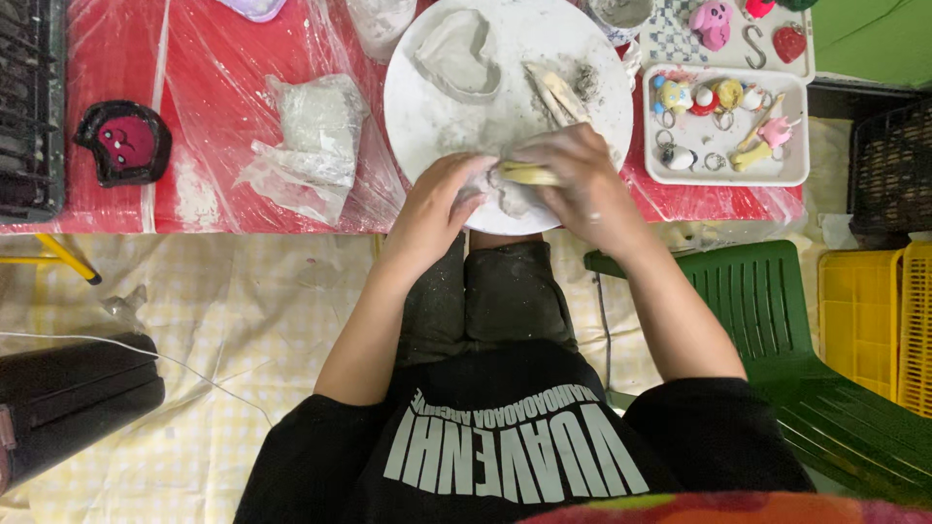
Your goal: The person presses clay into a heart-shaped cutter on a round bat, packs and levels the clay by hand, and trims and shapes the edges with a wooden stick. They then smooth the clay surface with a sponge and finally rub clay residue off their hands.
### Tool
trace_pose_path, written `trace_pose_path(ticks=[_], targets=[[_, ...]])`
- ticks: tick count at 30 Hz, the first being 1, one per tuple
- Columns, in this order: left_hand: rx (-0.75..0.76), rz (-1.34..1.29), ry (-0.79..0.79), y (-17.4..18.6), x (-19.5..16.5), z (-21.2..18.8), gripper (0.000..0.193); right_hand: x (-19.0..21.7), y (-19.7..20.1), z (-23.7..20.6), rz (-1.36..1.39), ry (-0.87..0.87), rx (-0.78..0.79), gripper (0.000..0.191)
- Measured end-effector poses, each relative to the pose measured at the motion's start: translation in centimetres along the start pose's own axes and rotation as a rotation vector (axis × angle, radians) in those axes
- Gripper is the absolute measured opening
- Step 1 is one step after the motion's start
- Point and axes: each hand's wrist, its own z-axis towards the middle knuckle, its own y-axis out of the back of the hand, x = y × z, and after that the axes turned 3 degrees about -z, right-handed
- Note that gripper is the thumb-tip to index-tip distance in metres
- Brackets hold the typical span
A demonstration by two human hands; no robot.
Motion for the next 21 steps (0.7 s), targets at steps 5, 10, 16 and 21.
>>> trace_pose_path(ticks=[5, 10, 16, 21], targets=[[-0.014, -0.052, 0.026, -0.1, -0.5, -0.1, 0.069, -0.1, 1.4, 0.0, -0.057, 0.072, 0.187, 0.044], [-0.003, -0.075, 0.060, -0.3, -0.8, -0.1, 0.078, 0.0, 0.8, 0.7, -0.058, 0.074, 0.135, 0.047], [-0.054, -0.029, -0.014, -0.3, -0.7, -0.1, 0.083, -0.1, 1.6, 0.8, -0.119, 0.067, 0.270, 0.045], [-0.027, -0.093, 0.086, -0.6, -0.9, -0.1, 0.083, -0.1, 1.1, 0.5, -0.087, 0.169, 0.142, 0.047]])
